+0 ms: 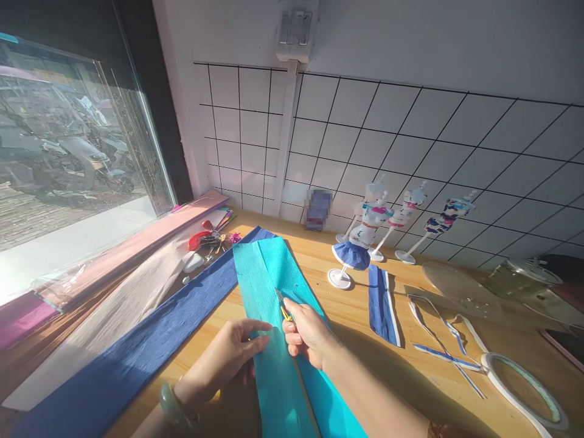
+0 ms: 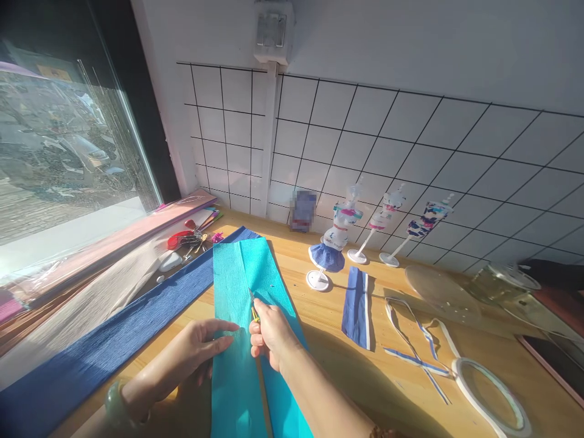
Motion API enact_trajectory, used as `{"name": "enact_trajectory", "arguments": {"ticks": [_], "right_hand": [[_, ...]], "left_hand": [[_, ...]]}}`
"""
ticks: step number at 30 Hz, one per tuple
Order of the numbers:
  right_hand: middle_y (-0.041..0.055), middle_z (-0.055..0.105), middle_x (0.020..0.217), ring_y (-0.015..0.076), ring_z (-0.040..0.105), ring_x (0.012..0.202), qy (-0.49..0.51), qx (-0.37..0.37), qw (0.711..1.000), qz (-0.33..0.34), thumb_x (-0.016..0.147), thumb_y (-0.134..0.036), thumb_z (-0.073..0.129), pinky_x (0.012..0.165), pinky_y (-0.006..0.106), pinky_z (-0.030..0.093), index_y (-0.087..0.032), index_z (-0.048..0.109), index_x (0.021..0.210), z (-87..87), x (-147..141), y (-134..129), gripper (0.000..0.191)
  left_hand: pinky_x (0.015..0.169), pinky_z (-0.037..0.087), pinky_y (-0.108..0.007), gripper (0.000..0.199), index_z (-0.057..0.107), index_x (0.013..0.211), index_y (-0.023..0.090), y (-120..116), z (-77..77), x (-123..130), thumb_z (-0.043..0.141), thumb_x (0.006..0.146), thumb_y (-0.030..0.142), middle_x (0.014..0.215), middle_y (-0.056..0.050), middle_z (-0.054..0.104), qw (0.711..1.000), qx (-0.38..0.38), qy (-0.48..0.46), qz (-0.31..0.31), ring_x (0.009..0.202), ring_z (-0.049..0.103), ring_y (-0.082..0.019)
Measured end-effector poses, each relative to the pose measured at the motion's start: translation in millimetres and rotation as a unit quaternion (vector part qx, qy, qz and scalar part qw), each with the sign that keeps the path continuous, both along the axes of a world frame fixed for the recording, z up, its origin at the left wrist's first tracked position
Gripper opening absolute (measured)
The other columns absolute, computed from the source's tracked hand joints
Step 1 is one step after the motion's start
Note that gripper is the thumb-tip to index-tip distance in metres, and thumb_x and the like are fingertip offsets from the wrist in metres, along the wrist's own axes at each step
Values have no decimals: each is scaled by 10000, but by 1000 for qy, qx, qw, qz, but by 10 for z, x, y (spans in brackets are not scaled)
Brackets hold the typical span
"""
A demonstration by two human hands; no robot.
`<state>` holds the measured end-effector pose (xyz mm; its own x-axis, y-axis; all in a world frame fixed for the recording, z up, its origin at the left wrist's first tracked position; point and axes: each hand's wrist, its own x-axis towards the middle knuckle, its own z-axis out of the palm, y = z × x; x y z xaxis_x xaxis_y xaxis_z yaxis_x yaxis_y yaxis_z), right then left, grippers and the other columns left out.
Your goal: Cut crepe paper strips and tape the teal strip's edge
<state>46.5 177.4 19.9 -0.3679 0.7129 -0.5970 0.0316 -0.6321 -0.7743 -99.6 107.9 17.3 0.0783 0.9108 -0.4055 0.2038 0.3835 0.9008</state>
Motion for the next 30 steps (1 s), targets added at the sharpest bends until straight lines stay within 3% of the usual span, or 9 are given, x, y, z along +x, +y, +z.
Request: {"name": "enact_trajectory", "arguments": {"ticks": [6,16,30], "right_hand": [[-104,325,486,30,232,313,-1,3,1000,1,924,-364,362,306,155,301,-208,358,681,10,-13,6,289],[-104,330,491,34,251,314,-2,0,1000,-3,931,-360,352,305,155,318,-211,359,702,24,-60,72,273],[-109,336,481,38,250,303,-8,-2,1000,-7,922,-365,364,294,155,317,-216,367,702,44,-102,120,266]], "left_hand": [[333,292,-166,519,543,1109,136,-8,-41,-4,551,738,500,380,62,511,1000,2,0,-7,329,455,-92],[334,281,-167,576,531,1131,134,-3,39,1,556,723,540,394,52,532,1000,-8,2,-4,322,441,-87],[325,298,-165,617,523,1146,98,6,-57,-7,566,714,538,381,47,525,1000,8,-12,0,327,467,-99]]}}
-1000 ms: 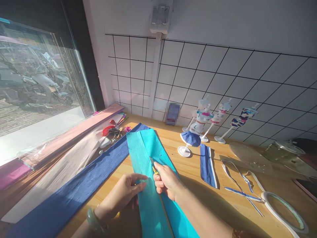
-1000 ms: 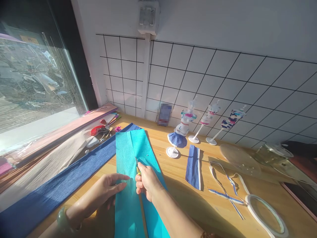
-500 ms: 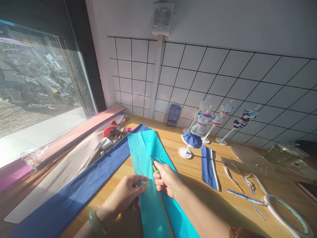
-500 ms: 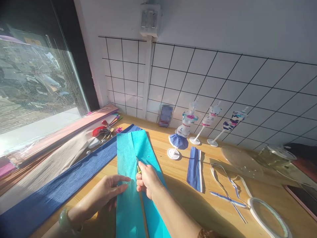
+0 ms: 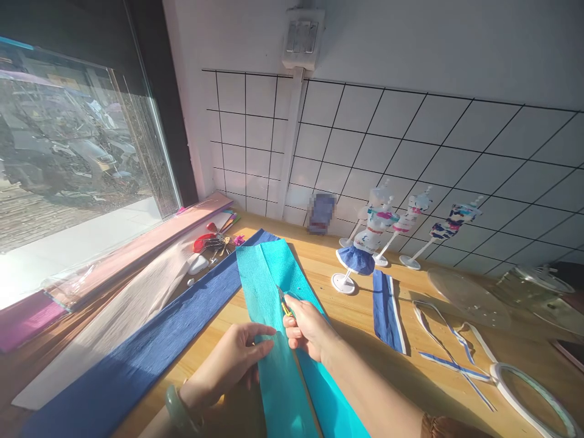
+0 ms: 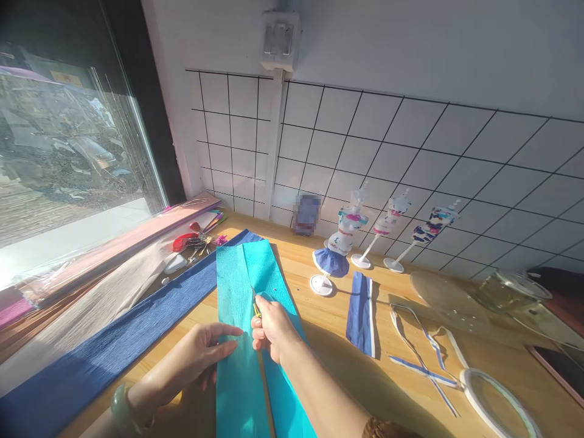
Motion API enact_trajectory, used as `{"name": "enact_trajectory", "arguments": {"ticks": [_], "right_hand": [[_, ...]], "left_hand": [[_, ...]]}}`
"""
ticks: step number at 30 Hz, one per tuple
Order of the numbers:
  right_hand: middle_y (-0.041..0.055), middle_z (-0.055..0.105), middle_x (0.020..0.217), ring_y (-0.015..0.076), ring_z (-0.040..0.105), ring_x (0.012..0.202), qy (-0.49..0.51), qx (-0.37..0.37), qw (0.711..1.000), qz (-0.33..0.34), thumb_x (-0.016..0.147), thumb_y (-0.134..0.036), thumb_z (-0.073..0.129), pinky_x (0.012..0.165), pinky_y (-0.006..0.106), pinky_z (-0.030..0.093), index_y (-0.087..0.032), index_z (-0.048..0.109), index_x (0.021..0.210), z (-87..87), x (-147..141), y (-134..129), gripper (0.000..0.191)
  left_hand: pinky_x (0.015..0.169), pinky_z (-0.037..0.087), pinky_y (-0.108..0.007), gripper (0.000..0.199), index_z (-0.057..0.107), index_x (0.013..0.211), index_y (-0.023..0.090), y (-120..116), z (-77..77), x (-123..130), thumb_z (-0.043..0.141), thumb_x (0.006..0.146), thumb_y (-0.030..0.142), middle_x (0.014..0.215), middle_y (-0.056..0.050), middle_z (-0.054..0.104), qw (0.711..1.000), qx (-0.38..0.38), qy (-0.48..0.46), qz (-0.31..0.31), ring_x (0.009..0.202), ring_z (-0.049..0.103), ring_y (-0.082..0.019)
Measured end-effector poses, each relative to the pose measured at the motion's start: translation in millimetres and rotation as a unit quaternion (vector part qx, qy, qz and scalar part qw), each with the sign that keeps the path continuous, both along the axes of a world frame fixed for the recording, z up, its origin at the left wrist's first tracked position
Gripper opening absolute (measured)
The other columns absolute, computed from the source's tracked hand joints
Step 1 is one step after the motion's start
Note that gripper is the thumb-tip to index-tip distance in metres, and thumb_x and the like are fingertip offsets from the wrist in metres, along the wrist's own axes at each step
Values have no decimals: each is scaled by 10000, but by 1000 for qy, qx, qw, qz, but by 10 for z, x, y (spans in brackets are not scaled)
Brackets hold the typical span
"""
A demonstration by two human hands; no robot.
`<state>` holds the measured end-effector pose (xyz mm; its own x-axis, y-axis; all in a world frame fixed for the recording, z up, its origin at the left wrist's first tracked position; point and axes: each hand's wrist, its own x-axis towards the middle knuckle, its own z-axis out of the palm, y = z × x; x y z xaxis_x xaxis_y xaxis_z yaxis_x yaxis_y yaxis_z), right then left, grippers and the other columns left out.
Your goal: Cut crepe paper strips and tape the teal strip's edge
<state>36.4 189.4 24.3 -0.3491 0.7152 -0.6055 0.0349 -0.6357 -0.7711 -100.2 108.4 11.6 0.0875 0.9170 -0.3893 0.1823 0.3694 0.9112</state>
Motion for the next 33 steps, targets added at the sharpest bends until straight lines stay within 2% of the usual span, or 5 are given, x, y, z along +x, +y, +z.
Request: {"name": "enact_trajectory", "arguments": {"ticks": [12,22,33], "right_hand": [[-112,324,475,33,243,301,-5,2,1000,2,929,-352,348,304,144,299,-213,383,717,-17,-44,47,256],[-109,328,497,32,266,312,-6,4,1000,-1,930,-363,357,317,157,307,-204,394,751,-22,-97,99,241],[-101,348,535,23,258,344,-18,-4,1000,-7,926,-410,395,340,163,288,-151,500,858,-11,-136,131,287]], "left_hand": [[328,316,-168,633,529,1133,84,-13,37,17,577,693,536,388,41,537,1000,1,-9,6,324,465,-100],[329,316,-168,562,527,1117,82,-5,12,8,569,720,478,386,48,532,1000,8,-19,2,325,467,-95],[316,310,-161,535,530,1104,96,1,6,7,559,719,466,381,54,531,1000,-1,-17,-7,309,449,-89]]}}
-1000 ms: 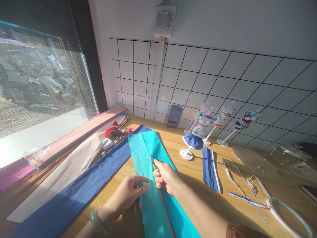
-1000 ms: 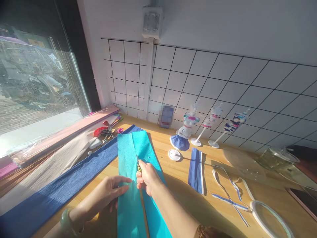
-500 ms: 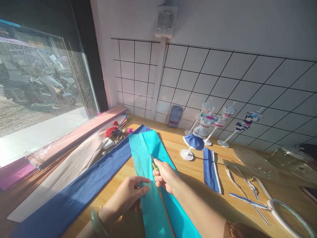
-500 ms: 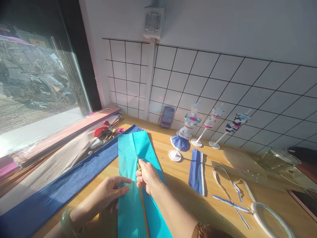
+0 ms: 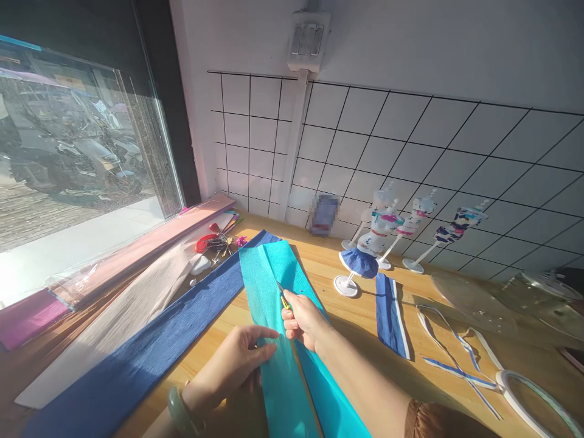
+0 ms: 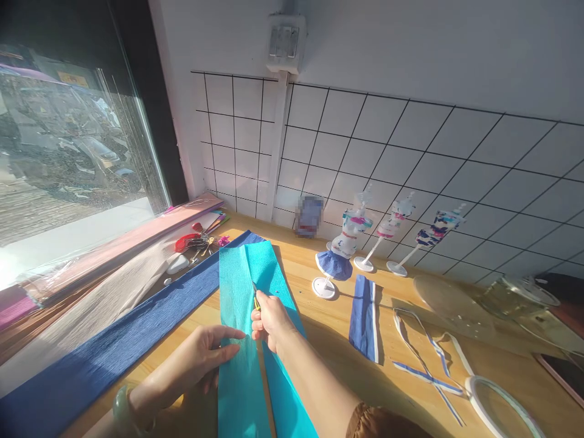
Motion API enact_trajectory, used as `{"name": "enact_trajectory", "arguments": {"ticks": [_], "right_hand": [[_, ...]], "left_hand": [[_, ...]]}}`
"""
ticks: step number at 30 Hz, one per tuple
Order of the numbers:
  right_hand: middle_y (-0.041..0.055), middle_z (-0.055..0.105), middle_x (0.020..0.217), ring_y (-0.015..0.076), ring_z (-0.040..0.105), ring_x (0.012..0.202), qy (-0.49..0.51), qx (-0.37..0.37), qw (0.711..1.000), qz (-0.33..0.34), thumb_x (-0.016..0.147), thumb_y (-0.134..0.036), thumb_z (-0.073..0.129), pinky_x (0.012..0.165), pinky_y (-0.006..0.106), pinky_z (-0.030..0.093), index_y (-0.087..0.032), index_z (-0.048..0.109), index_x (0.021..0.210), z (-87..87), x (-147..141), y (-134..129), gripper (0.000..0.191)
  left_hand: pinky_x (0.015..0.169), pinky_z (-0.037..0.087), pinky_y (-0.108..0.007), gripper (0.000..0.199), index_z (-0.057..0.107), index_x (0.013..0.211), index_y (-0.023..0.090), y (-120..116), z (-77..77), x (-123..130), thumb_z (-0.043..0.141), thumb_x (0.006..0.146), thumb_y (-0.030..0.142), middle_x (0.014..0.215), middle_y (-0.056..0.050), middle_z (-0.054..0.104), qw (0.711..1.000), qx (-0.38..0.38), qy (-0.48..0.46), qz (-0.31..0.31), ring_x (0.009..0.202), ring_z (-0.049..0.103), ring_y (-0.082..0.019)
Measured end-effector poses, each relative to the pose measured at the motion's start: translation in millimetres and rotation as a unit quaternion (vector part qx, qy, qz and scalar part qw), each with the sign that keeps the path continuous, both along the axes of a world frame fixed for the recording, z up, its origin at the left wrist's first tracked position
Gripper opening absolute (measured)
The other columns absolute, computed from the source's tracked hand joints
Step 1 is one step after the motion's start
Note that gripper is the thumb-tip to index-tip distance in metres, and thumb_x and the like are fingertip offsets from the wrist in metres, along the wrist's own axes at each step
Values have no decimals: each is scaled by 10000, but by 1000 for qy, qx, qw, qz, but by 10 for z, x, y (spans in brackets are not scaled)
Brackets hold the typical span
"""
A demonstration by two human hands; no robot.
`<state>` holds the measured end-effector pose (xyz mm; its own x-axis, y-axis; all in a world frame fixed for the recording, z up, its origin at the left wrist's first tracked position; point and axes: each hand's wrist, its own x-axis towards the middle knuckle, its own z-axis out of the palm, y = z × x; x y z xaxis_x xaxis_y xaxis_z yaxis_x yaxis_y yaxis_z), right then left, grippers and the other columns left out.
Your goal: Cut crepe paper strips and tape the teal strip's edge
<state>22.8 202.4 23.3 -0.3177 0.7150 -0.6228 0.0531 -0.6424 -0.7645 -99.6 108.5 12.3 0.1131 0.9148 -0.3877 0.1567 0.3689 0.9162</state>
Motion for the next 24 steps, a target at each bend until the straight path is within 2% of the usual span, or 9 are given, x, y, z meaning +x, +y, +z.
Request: {"name": "enact_trajectory", "arguments": {"ticks": [4,7,12,17,24], "right_hand": [[-87,402,566,23,289,358,-2,-2,1000,-5,921,-412,412,345,162,297,-143,517,895,15,-8,1,289],[-50,490,658,34,390,419,-4,0,1000,-13,913,-404,434,378,166,348,-139,526,954,23,-22,14,283],[36,581,930,121,575,702,-4,5,1000,-15,893,-378,483,595,278,500,-146,527,1070,9,-51,58,294],[66,566,1063,173,584,860,-7,9,1000,-15,886,-368,499,724,362,504,-156,514,1126,3,-64,71,321],[68,564,1073,176,583,871,-4,16,1000,-11,885,-363,503,732,367,503,-156,514,1128,-14,-51,76,320]], "left_hand": [[318,303,-162,550,532,1099,86,-6,42,13,553,706,471,381,54,530,1000,-10,5,5,310,443,-87],[324,299,-161,546,530,1109,93,-11,51,18,542,714,469,379,59,524,1000,-9,12,2,308,437,-83],[323,288,-160,522,527,1128,106,-11,19,6,529,735,449,384,56,530,1000,-10,21,-4,314,452,-88],[327,300,-157,493,529,1141,109,-10,57,8,521,755,415,388,58,526,999,-15,29,-4,320,455,-86],[329,307,-149,497,513,1167,99,-10,95,16,510,771,399,391,60,523,999,-14,32,-3,331,462,-81]]}}
